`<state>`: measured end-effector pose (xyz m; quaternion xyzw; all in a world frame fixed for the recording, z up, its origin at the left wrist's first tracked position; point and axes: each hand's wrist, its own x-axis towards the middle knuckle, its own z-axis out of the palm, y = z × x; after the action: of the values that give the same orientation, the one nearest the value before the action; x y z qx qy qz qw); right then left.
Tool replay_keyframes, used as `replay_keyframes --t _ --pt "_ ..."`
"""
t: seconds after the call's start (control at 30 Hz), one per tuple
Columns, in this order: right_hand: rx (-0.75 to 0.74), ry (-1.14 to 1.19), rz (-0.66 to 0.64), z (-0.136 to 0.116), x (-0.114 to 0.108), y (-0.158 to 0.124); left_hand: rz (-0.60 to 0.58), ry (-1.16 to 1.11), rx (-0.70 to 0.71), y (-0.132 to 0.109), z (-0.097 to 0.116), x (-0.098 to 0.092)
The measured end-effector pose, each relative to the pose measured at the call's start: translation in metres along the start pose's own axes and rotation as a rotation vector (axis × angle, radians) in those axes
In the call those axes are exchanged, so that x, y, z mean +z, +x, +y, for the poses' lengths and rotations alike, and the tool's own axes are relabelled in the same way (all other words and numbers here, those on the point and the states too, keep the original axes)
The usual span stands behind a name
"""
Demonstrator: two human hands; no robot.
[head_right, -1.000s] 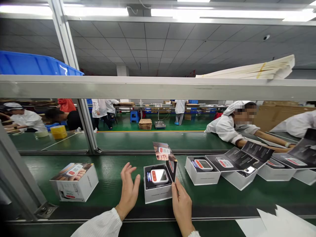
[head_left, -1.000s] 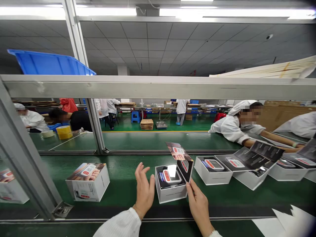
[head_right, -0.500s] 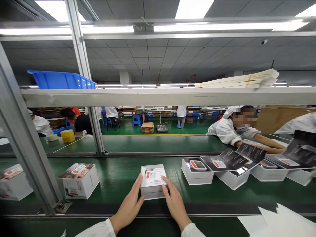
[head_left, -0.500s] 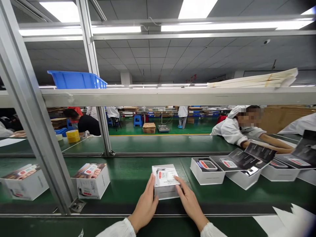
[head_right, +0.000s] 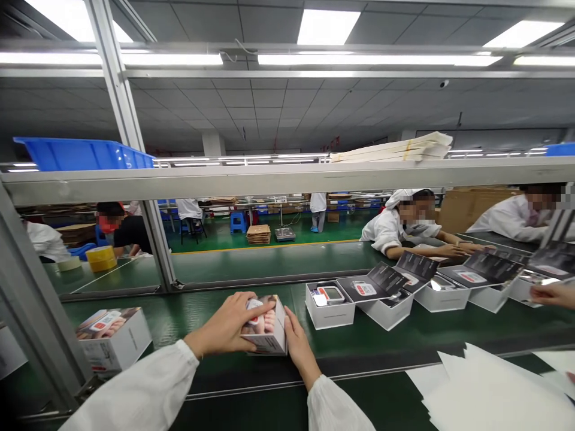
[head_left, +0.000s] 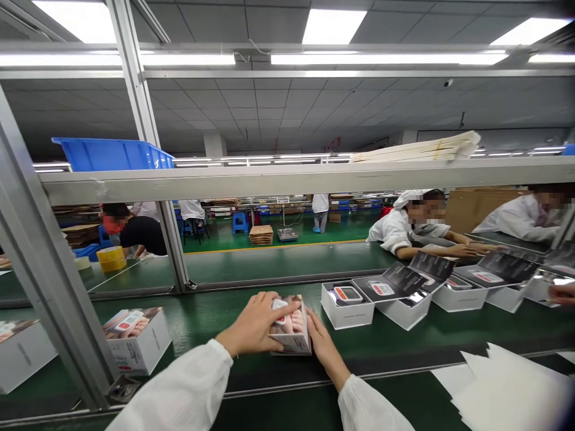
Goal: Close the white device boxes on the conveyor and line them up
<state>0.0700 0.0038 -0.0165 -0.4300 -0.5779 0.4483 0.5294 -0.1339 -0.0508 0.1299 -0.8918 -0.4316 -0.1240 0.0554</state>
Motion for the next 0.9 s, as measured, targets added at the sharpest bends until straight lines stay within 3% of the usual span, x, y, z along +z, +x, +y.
replay_keyframes --t 0.07,0.1,0.2,0.23,0.3,0.4,0.47,0.57,0.63,0.7,0.8,0.9 --pt "0.02 -0.147 0.095 -0.008 -0.013 -0.003 -0.059 0.014 -0.058 0.0 -0.015 -0.012" --pt "0.011 -0.224 0.204 -0.012 -0.024 -0.004 -0.087 0.034 -0.094 -0.003 -0.024 -0.016" --pt "-0.047 -0.421 0.703 -0.021 -0.072 0.001 -0.223 0.066 -0.196 -0.02 -0.052 -0.024" --pt "-0.011 -0.46 0.84 -0.02 -0.089 0.006 -0.275 0.057 -0.218 -0.026 -0.06 -0.025" --pt "0.132 -0.491 0.934 -0.011 -0.119 0.021 -0.342 0.037 -0.238 -0.037 -0.072 -0.028" --pt "0.282 -0.383 0.756 0.01 -0.143 0.048 -0.375 0.017 -0.237 -0.047 -0.085 -0.031" --pt "0.258 -0.292 0.635 0.02 -0.144 0.061 -0.405 -0.003 -0.235 -0.052 -0.09 -0.035" --pt "0.134 -0.282 0.619 0.02 -0.132 0.064 -0.412 0.002 -0.238 -0.055 -0.088 -0.041" --pt "0.067 -0.342 0.597 0.013 -0.119 0.056 -0.327 0.006 -0.237 -0.054 -0.076 -0.045" --pt "0.003 -0.391 0.497 0.004 -0.106 0.045 -0.169 -0.007 -0.216 -0.047 -0.056 -0.043" --pt "-0.042 -0.481 0.294 -0.006 -0.091 0.028 0.085 -0.022 -0.146 -0.021 -0.022 -0.022" --pt "0.006 -0.542 0.194 -0.008 -0.082 0.02 0.151 -0.153 -0.112 0.018 -0.002 0.023"
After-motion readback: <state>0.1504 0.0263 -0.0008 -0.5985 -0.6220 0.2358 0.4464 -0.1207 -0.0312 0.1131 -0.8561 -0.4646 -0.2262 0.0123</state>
